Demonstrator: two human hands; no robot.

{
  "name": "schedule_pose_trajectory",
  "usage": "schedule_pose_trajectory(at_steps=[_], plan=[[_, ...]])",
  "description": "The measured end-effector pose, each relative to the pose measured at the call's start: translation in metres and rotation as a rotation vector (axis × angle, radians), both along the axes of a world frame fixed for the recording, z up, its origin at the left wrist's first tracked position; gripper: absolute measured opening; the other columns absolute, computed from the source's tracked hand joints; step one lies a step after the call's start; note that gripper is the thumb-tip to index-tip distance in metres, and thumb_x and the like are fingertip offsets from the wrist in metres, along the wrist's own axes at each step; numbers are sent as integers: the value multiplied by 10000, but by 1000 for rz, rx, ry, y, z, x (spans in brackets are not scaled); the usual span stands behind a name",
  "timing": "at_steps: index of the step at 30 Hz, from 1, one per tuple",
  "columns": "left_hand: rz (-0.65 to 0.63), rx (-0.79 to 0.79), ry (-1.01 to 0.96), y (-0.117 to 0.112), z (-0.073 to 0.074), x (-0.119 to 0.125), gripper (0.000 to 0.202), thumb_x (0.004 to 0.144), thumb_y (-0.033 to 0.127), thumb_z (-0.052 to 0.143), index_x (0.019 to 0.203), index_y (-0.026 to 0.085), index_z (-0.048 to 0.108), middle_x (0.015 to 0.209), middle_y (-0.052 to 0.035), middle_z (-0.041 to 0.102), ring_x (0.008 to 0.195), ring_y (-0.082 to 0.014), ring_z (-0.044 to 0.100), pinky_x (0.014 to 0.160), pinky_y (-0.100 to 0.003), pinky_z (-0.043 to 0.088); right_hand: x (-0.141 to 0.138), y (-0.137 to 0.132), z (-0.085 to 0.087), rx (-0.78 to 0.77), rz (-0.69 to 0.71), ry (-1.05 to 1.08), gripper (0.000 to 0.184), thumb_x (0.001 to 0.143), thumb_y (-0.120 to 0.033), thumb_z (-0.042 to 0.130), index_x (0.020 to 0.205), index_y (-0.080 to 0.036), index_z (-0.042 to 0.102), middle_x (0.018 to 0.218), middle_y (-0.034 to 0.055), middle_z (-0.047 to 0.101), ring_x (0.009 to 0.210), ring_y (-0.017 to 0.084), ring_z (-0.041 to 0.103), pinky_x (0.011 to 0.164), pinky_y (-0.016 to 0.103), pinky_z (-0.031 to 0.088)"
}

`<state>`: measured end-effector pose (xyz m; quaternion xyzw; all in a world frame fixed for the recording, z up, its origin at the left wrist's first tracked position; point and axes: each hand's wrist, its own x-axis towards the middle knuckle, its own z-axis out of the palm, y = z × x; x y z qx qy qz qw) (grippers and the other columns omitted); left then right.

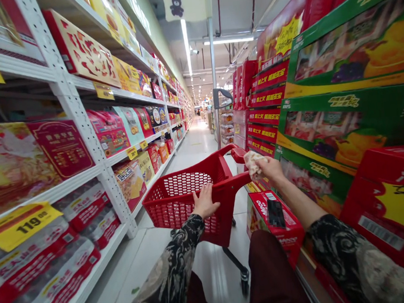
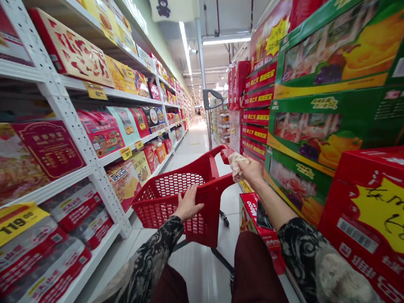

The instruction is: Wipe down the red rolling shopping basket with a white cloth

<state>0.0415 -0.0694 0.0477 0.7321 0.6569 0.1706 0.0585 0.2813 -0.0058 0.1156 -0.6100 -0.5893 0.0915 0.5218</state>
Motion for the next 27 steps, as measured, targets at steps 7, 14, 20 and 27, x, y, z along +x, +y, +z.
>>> schedule_pose_trajectory(at_steps=[7,14,20,27], plan=[[-20,-25,18,-1,2,0,764,718,328,491,1392,182,163,1494,-101,149,1376,-233,108,1063,-586,44,-6,-12,-4,359,-11,-551,352,793,-303,483,1112,-190,581,1257,133,507,1095,278,499,878,413,403],[-29,-25,42,3,-1,-1,807,711,324,494,1404,180,107,1504,-82,104,1380,-230,79,1067,-583,56,0,-2,-23,321,134,-867,485,774,-314,563,1223,-140,500,1328,139,462,1237,321,379,963,515,336],[-29,-84,93,8,2,-3,846,699,339,507,1406,190,66,1510,-68,64,1383,-218,56,1075,-571,51,-16,-9,-42,548,232,-846,357,856,-101,383,1166,-127,559,1291,125,509,1262,226,384,1009,415,352],[-30,-45,132,5,-6,-3,890,701,331,530,1409,186,11,1513,-68,41,1384,-226,28,1084,-554,57,-44,-28,-89,665,304,-902,357,886,-95,367,1186,-158,550,1306,95,499,1293,219,340,1043,437,296]])
